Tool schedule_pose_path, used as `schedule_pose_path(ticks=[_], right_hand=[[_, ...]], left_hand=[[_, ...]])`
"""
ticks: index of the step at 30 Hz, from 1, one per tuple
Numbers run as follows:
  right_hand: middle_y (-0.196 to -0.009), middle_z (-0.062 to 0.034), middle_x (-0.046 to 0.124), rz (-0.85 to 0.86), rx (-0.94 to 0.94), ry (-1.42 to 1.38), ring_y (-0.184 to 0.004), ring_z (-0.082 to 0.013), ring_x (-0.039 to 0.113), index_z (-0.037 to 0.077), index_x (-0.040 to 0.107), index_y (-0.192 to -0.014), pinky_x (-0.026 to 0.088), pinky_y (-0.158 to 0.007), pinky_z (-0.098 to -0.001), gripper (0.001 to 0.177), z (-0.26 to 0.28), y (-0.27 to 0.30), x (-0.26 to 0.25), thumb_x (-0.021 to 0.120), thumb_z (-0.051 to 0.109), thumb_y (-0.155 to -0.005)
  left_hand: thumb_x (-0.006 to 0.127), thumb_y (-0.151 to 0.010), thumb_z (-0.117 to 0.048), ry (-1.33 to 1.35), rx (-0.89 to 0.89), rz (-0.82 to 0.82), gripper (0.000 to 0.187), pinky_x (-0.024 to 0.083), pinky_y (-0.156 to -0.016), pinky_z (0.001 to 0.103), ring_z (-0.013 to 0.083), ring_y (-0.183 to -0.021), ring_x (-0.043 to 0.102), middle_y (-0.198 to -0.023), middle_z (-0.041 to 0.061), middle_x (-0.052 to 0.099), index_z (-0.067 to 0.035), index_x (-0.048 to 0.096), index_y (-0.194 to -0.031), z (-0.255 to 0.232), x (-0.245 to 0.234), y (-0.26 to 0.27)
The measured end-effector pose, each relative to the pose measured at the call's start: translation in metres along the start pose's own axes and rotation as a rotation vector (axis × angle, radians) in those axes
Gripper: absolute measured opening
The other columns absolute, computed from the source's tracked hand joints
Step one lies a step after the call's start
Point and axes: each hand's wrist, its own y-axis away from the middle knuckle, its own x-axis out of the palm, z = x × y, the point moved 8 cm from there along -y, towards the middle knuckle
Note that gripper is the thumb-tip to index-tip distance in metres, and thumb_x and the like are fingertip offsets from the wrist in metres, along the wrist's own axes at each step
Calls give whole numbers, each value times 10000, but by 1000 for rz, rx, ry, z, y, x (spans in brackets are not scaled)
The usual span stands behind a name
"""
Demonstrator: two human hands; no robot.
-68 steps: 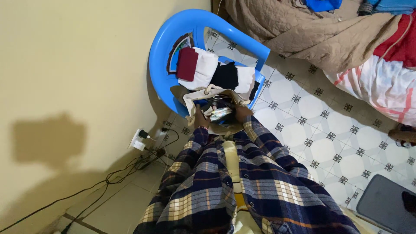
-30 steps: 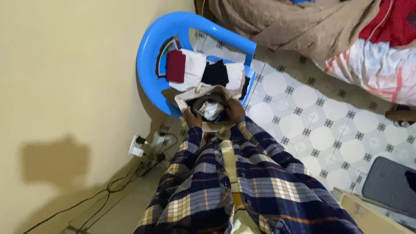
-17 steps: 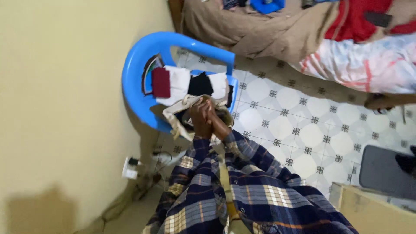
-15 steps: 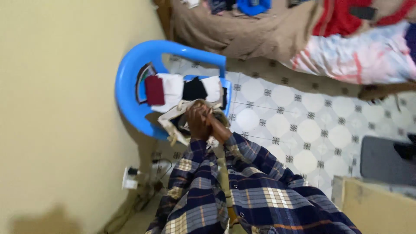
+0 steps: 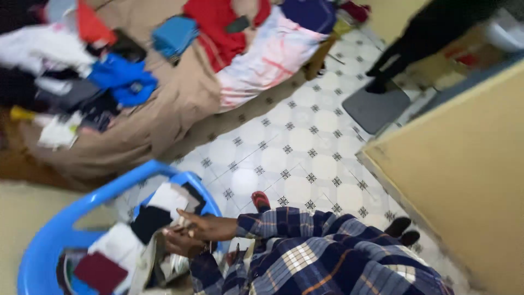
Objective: Unpacking clothes from a bag and sorting them onto a bed and chair.
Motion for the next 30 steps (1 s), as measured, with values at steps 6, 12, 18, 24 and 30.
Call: schedule_pose_path(ticks=[6, 12, 18, 24, 30], right_hand=[[-1635, -238, 361, -85, 246, -22, -1227, -364, 584, 121, 1, -1668, 502, -985, -405, 841, 8, 21, -80, 522, 271, -1025], [-1536, -247, 467, -121, 309, -141, -1290, -348, 591, 205, 29, -1693, 496, -1081, -419, 745, -7, 26, -148, 409, 350, -1069], [-1556, -238, 446, -136, 299, -127, -1349, -375, 545, 224, 99, -1680, 472, -1119, -446, 705, -15, 29, -186, 375, 462, -1076], [-1611, -194, 393, -157, 246, -161, -1362, -352, 535, 213, 143, -1675, 472, -1132, -426, 757, -35, 32, -210, 358, 572, -1043], [-1448, -192, 586, -228, 147, -364, -1344, -297, 565, 128, 140, -1684, 508, -1096, -438, 821, -39, 43, -227, 373, 600, -1053]], left_hand=[[558, -1079, -374, 226, -373, -102, 361, 446, -532, 312, 177, -648, 560, -747, 73, 547, -53, 534, -915, -12, -20, -18], [498, -1127, -426, 443, -740, -241, 496, 394, -431, 238, 98, -507, 508, -625, 38, 485, -36, 487, -822, -26, 11, -68], [494, -1155, -383, 436, -733, -226, 468, 401, -456, 235, 76, -550, 468, -706, 15, 473, -47, 484, -829, -18, 49, -79], [513, -1104, -320, 536, -770, -336, 353, 456, -488, 233, 98, -590, 539, -739, 25, 525, -62, 532, -864, -14, 73, -93], [475, -1098, -333, 438, -802, -195, 366, 490, -554, 247, 113, -665, 553, -781, 22, 553, -64, 531, -856, -32, 97, -108]])
